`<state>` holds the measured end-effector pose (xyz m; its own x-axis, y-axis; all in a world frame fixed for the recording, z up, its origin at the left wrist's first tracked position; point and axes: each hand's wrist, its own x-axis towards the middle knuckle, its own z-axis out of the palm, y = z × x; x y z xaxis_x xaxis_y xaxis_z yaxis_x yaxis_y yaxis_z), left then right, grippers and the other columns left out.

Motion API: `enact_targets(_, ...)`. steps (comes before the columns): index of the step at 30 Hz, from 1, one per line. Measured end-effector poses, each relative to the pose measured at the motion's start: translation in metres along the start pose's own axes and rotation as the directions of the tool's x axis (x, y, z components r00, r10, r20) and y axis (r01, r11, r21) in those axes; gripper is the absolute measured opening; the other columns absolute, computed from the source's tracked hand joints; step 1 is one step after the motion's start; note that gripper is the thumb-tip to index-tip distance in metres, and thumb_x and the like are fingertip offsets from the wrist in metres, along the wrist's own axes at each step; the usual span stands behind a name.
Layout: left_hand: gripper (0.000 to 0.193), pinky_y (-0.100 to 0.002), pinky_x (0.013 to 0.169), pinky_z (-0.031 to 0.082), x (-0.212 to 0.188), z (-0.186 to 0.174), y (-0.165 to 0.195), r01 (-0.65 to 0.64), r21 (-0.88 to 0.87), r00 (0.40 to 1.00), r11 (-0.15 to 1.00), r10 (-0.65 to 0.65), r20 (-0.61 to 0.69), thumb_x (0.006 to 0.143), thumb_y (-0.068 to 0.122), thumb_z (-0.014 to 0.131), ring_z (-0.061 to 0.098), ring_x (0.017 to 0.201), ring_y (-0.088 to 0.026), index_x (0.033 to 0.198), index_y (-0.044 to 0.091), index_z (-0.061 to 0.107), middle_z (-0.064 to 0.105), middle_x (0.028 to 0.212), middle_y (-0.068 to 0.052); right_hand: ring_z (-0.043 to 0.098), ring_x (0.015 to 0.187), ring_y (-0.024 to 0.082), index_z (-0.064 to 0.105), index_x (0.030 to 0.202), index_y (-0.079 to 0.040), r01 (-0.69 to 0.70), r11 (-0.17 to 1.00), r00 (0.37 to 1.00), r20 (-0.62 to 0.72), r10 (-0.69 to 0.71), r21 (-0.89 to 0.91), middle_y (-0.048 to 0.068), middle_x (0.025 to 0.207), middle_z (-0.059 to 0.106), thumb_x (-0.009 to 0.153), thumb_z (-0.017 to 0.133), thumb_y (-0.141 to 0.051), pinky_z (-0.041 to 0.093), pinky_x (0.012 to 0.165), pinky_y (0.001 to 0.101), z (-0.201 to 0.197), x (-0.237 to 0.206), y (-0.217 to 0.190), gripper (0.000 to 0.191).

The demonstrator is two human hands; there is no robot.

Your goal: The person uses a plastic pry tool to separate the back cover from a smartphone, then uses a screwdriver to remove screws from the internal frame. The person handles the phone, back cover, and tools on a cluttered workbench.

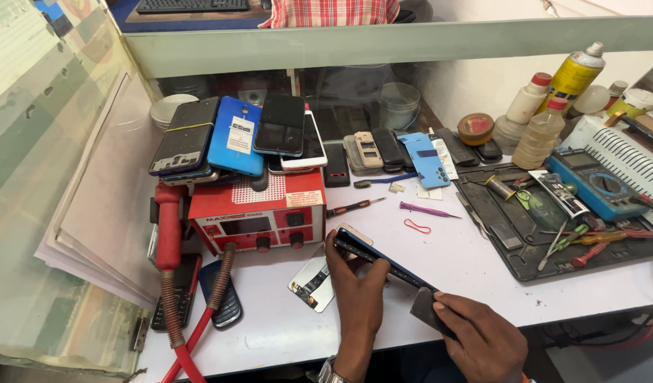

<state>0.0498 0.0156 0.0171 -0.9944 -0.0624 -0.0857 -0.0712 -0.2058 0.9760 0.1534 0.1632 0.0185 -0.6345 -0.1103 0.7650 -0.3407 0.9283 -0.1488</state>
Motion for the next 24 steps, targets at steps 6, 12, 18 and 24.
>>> enact_targets(6,0.089,-0.036,0.090,0.056,0.001,0.000,-0.001,-0.056,0.024,0.998,0.998,0.055,0.004,0.075,0.019,0.074,0.061,0.113,-0.025,0.151,0.004,0.031,0.057,0.127,-0.016,0.077,0.091,0.020,0.076,0.090,0.001,-0.011,1.000,1.000,-0.007,0.012,0.028,0.011,0.101,0.076,0.062,0.078,0.001,0.064,0.073,0.0280,0.005,-0.003,0.004,0.028)
enact_targets(12,0.092,-0.038,0.087,0.059,-0.003,0.001,0.002,-0.025,0.042,1.000,0.999,0.025,-0.009,0.074,0.020,0.073,0.058,0.114,-0.026,0.152,0.004,0.026,0.051,0.130,-0.016,0.076,0.092,0.022,0.074,0.091,0.004,0.036,0.997,0.999,-0.042,-0.034,0.061,0.014,0.102,0.075,0.058,0.071,0.004,0.064,0.075,0.0317,0.003,-0.004,0.006,0.033)
enact_targets(18,0.097,-0.039,0.090,0.059,-0.004,0.002,0.003,-0.053,0.079,0.998,0.995,0.055,-0.023,0.074,0.019,0.072,0.058,0.117,-0.027,0.154,-0.001,0.021,0.049,0.134,-0.018,0.077,0.096,0.023,0.074,0.090,0.002,0.096,0.994,0.995,-0.033,-0.094,0.049,0.014,0.103,0.074,0.064,0.074,0.001,0.064,0.075,0.0289,0.004,-0.008,0.014,0.026)
enact_targets(24,0.095,-0.039,0.097,0.054,-0.004,0.001,0.001,-0.088,0.079,0.996,0.993,0.091,-0.024,0.074,0.017,0.071,0.059,0.117,-0.029,0.154,-0.002,0.024,0.052,0.134,-0.020,0.076,0.090,0.020,0.078,0.091,0.000,-0.095,0.995,0.995,-0.001,0.096,0.036,0.012,0.101,0.076,0.058,0.071,0.003,0.063,0.072,0.0294,0.012,-0.024,0.017,0.035)
